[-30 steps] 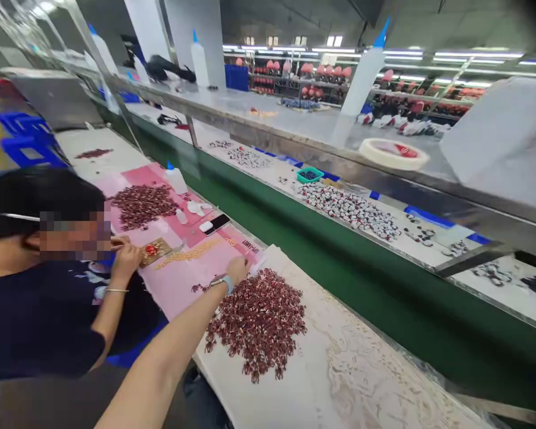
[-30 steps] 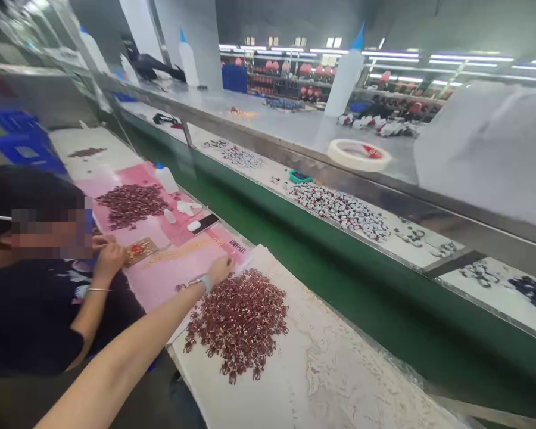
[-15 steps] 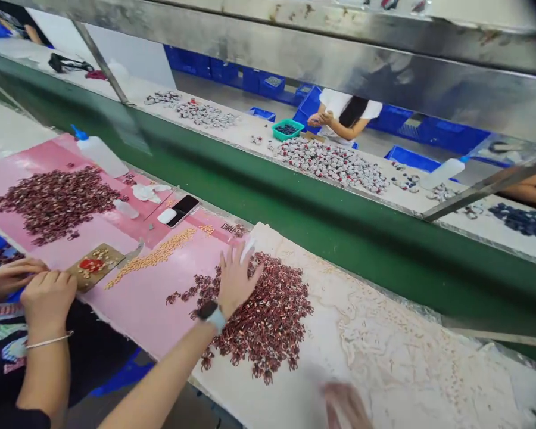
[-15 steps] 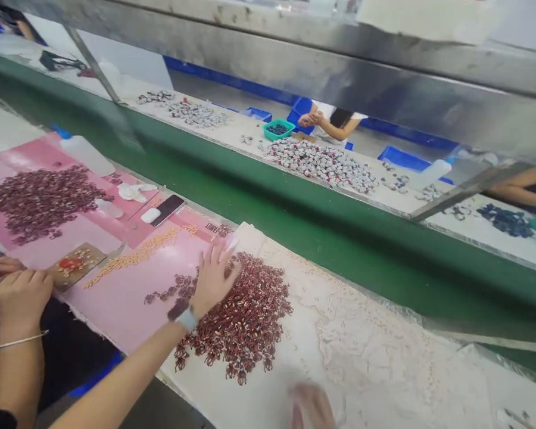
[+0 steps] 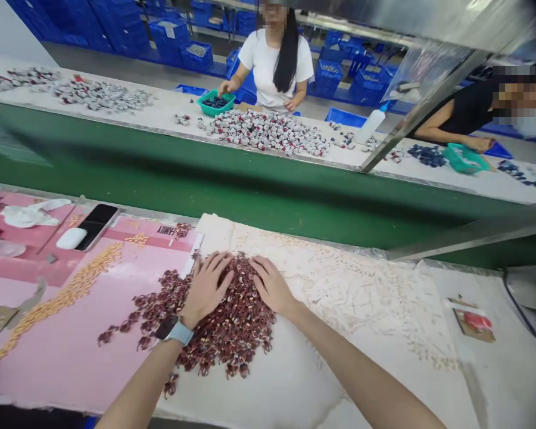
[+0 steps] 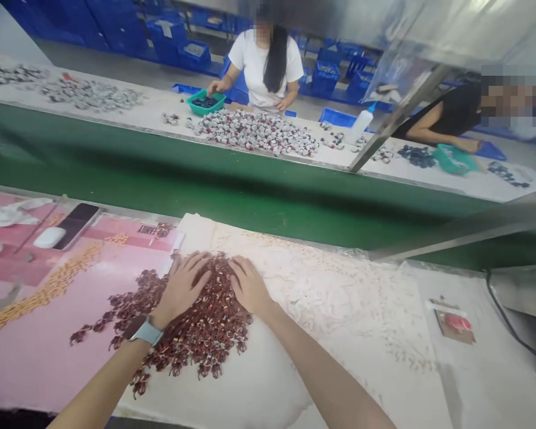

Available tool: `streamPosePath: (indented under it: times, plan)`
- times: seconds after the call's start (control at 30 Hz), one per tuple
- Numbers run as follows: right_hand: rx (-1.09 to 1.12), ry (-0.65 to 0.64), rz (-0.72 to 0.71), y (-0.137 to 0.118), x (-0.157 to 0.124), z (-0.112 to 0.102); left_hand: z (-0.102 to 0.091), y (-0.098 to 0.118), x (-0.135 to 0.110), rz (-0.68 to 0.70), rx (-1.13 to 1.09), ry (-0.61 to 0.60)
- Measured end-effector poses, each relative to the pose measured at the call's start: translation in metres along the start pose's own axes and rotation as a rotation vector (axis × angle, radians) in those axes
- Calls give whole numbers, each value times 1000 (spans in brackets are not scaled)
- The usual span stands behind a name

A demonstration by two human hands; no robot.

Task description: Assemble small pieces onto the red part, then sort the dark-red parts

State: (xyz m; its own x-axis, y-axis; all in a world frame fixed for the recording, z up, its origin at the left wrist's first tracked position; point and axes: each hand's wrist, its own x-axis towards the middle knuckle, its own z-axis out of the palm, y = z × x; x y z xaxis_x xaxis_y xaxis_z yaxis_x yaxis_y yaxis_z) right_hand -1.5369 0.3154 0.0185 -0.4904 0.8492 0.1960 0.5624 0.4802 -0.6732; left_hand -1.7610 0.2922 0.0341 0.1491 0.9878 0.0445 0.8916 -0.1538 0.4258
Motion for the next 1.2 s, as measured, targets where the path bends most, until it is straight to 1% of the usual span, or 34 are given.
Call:
streamPosePath:
  times: [0.13, 0.2, 0.23, 0.27, 0.3, 0.33, 0.37, 0.4, 0.43, 0.5, 0.57, 0.67, 0.8, 0.93, 1.1, 1.2]
  plan:
    - [67, 24, 28, -12, -36, -1, -9, 13, -13, 109, -29, -96]
    - [80, 41, 59, -15, -52, -3, -15, 17, -25, 114, -37, -106]
    - [79, 55, 83, -16, -58, -4, -18, 19, -35, 70, -32, -71]
    - [75, 72, 111, -18, -64, -5, -19, 22, -47, -11, -21, -5]
    - [69, 90, 140, -19, -69, -5, -19, 26, -62, -124, -1, 85]
    - [64, 108, 167, -22, -72, -5, -17, 31, -78, -278, 22, 216]
    - [60, 123, 188, -24, -75, -3, -13, 37, -95, -407, 40, 311]
    - [58, 137, 205, -27, -76, 0, -7, 44, -109, -499, 56, 362]
    - [58, 150, 219, -30, -76, 4, 0, 51, -121, -550, 67, 372]
    - [61, 180, 241, -38, -74, 13, 17, 64, -134, -573, 76, 321]
    - [75, 209, 258, -45, -72, 21, 31, 74, -132, -573, 74, 306]
    - [115, 251, 284, -55, -72, 30, 43, 81, -119, -550, 63, 350]
    - [206, 295, 316, -61, -73, 35, 47, 86, -108, -479, -10, 411]
    - [345, 342, 356, -64, -69, 36, 50, 97, -104, -413, -166, 441]
    - [560, 428, 431, -72, -62, 37, 51, 112, -92, -432, -443, 431]
    - [678, 475, 501, -73, -60, 36, 50, 120, -83, -451, -587, 448]
